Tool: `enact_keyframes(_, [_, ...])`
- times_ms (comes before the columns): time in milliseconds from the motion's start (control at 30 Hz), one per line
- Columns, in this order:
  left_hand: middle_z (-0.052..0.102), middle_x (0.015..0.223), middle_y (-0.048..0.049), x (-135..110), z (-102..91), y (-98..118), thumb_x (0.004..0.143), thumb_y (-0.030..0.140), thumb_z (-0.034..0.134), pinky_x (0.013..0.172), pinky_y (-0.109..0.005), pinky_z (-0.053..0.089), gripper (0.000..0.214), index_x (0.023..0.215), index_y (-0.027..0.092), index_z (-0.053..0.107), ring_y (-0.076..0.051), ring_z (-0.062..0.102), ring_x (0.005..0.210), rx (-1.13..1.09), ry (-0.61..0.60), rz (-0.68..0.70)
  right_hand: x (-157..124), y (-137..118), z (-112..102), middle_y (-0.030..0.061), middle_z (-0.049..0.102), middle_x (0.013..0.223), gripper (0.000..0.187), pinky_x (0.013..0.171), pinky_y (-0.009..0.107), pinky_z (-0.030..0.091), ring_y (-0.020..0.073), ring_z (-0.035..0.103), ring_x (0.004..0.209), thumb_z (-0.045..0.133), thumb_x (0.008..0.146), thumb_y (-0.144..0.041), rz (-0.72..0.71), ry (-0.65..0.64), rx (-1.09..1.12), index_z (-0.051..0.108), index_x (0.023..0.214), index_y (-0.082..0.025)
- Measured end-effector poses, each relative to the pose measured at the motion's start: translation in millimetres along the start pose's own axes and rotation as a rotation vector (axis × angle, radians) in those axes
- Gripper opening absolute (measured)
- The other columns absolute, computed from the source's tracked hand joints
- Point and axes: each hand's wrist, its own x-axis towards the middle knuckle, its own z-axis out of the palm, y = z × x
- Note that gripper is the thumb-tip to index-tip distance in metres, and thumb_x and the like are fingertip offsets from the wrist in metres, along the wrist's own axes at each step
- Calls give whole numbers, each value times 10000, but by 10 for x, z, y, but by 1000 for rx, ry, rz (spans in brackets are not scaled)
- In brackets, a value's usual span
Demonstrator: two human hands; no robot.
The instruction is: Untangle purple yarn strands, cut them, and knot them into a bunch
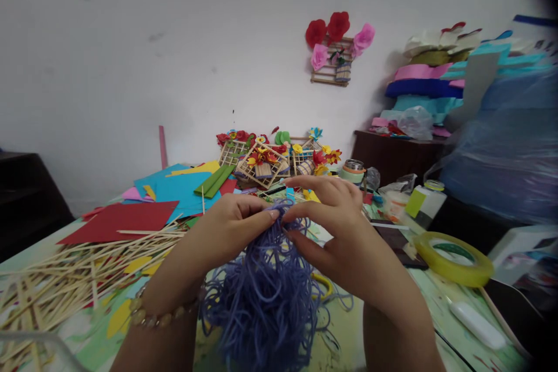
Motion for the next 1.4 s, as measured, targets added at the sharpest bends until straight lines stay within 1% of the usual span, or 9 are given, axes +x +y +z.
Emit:
enact_keyframes(333, [552, 559, 1, -5, -8, 9, 774, 451, 542, 439, -218, 321, 327, 713, 154, 662, -122, 472, 501, 20, -5, 20, -13, -17, -11, -29, 502, 1292, 144, 1073, 416, 175, 176, 404, 1228, 595, 798, -171, 13, -9, 33, 594, 903, -269])
enact_keyframes(667, [522, 540, 6, -6, -11, 6, 773, 442, 545, 440, -220, 306, 328, 657, 151, 641, -111, 442, 485, 25, -4, 33, -5, -39, -17, -9, 516, 1273, 146, 1072, 436, 182, 191, 427, 1219, 600, 799, -178, 6, -5, 37, 591, 915, -267])
enact_keyframes(800, [493, 549, 12, -3, -29, 4, 792, 464, 528, 428, -212, 277, 360, 665, 145, 637, -101, 402, 489, 44, -2, 15, -30, -27, -73, 4, 529, 1260, 123, 1054, 444, 227, 210, 444, 1211, 601, 788, -157, -15, -2, 69, 587, 862, -254])
enact_keyframes(900, [511, 576, 11, -2, -48, -4, 798, 467, 524, 434, -206, 289, 363, 679, 145, 644, -103, 418, 508, 53, -1, 7, -50, 9, -129, 15, 540, 1251, 114, 1025, 436, 273, 220, 462, 1196, 600, 788, -147, -38, 12, 102, 583, 837, -249])
enact_keyframes(1000, [551, 602, 4, -7, -56, -19, 796, 467, 531, 458, -209, 322, 354, 734, 147, 668, -111, 459, 525, 32, -5, -8, -53, 44, -143, 26, 542, 1257, 134, 1022, 439, 278, 226, 468, 1192, 618, 802, -183, -48, 24, 111, 592, 907, -261])
enact_keyframes(1100, [563, 598, 0, -11, -53, -27, 795, 484, 533, 454, -214, 317, 368, 778, 145, 675, -116, 464, 518, 16, -19, -24, -32, 58, -88, 29, 533, 1271, 194, 1056, 456, 228, 225, 456, 1204, 657, 807, -248, -32, -4, 102, 595, 988, -274])
enact_keyframes(1233, [528, 570, 10, -16, -45, -2, 805, 462, 529, 439, -210, 277, 356, 746, 139, 667, -101, 423, 496, 15, -28, -16, 11, 56, 8, 7, 538, 1260, 23, 1071, 470, 188, 210, 459, 1191, 628, 843, -239, -46, -23, 111, 622, 854, -259])
enact_keyframes(1300, [527, 576, 9, -21, -45, 17, 809, 455, 525, 443, -210, 275, 353, 736, 139, 662, -99, 420, 497, 12, -35, -19, 27, 57, 11, 4, 545, 1246, 72, 1067, 469, 203, 205, 464, 1185, 611, 849, -190, -50, -18, 137, 620, 811, -250])
enact_keyframes(1400, [573, 620, -12, -30, -52, 35, 806, 462, 524, 469, -220, 319, 357, 741, 140, 664, -118, 467, 530, 22, -39, -36, 21, 77, -66, 21, 545, 1237, 90, 1050, 458, 268, 212, 467, 1192, 601, 844, -151, -33, -17, 214, 603, 812, -234])
